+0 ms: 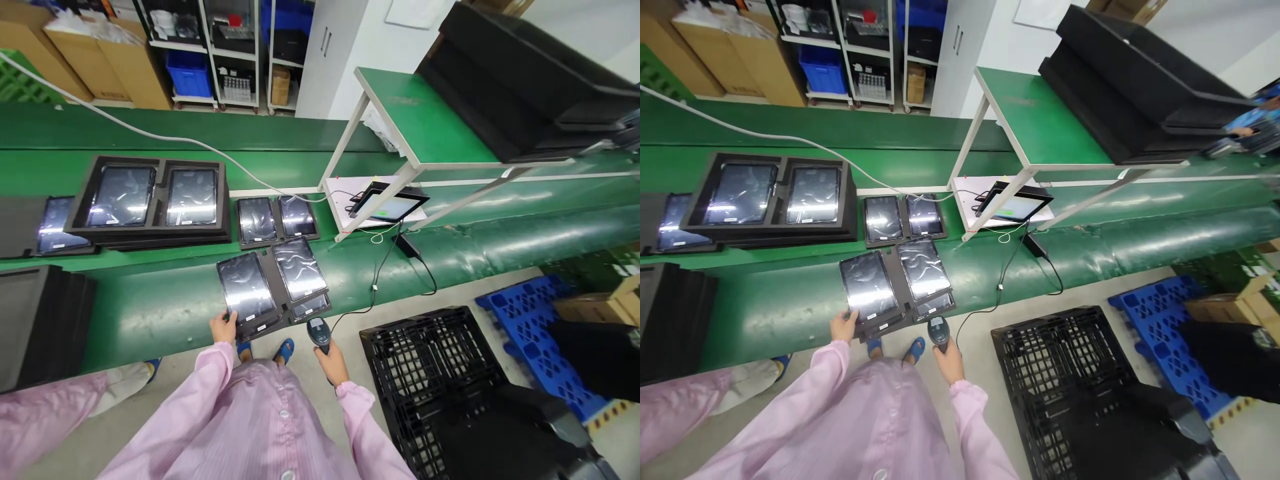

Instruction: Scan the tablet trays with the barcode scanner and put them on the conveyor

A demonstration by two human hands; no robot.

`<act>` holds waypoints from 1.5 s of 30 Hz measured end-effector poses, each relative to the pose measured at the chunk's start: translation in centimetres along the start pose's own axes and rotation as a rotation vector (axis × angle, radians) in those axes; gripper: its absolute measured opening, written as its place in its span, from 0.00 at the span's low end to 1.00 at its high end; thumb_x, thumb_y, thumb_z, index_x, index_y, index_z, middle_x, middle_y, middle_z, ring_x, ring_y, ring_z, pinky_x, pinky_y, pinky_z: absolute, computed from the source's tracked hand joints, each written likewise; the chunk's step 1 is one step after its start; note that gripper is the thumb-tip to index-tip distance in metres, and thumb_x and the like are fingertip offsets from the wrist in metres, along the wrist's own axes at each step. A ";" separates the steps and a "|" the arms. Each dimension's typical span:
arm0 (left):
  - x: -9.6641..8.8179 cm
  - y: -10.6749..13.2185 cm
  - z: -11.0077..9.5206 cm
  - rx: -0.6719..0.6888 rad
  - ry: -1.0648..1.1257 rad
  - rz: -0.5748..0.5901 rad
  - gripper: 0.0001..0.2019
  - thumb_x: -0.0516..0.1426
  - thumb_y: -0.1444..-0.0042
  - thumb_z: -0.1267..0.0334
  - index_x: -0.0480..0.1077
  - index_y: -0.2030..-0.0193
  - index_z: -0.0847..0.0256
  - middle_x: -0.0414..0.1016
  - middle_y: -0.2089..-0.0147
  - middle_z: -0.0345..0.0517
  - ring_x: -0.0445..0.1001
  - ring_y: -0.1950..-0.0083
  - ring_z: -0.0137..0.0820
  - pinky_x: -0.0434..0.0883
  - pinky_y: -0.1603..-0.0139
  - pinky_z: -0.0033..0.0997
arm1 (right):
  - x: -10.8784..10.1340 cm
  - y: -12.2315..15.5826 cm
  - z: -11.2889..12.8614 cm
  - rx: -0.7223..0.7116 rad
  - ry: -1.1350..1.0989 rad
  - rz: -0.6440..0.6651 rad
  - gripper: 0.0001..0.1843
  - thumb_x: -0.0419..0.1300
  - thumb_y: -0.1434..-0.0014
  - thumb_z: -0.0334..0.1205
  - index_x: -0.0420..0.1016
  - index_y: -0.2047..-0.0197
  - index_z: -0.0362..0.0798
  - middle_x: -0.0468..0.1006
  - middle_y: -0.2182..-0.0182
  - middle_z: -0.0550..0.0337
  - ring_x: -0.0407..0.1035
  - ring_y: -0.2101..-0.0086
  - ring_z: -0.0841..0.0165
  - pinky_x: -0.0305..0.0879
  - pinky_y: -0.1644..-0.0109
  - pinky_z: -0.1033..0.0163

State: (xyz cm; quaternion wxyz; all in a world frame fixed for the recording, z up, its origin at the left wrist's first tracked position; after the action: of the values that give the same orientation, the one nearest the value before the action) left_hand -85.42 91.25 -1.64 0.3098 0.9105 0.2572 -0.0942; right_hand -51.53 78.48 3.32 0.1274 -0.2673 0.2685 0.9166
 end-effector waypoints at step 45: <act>-0.9 -0.2 1.6 0.087 -0.310 0.194 0.09 0.64 0.49 0.61 0.76 0.62 0.60 0.80 0.62 0.52 0.78 0.55 0.44 0.70 0.45 0.41 | 5.2 4.4 2.9 -0.049 -0.036 0.199 0.20 0.57 0.47 0.47 0.76 0.54 0.46 0.84 0.62 0.51 0.77 0.60 0.58 0.69 0.55 0.58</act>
State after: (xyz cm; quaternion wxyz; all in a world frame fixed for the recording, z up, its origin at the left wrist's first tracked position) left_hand -86.31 90.05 -2.71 0.3139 0.9181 0.1131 -0.2141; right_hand -58.70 77.00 4.35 0.0340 -0.2260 0.2688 0.9357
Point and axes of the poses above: each hand's wrist, its own y-axis away from the middle knuckle, its own x-axis out of the palm, z = x × y, the point moved 3 cm from there along -y, towards the middle knuckle
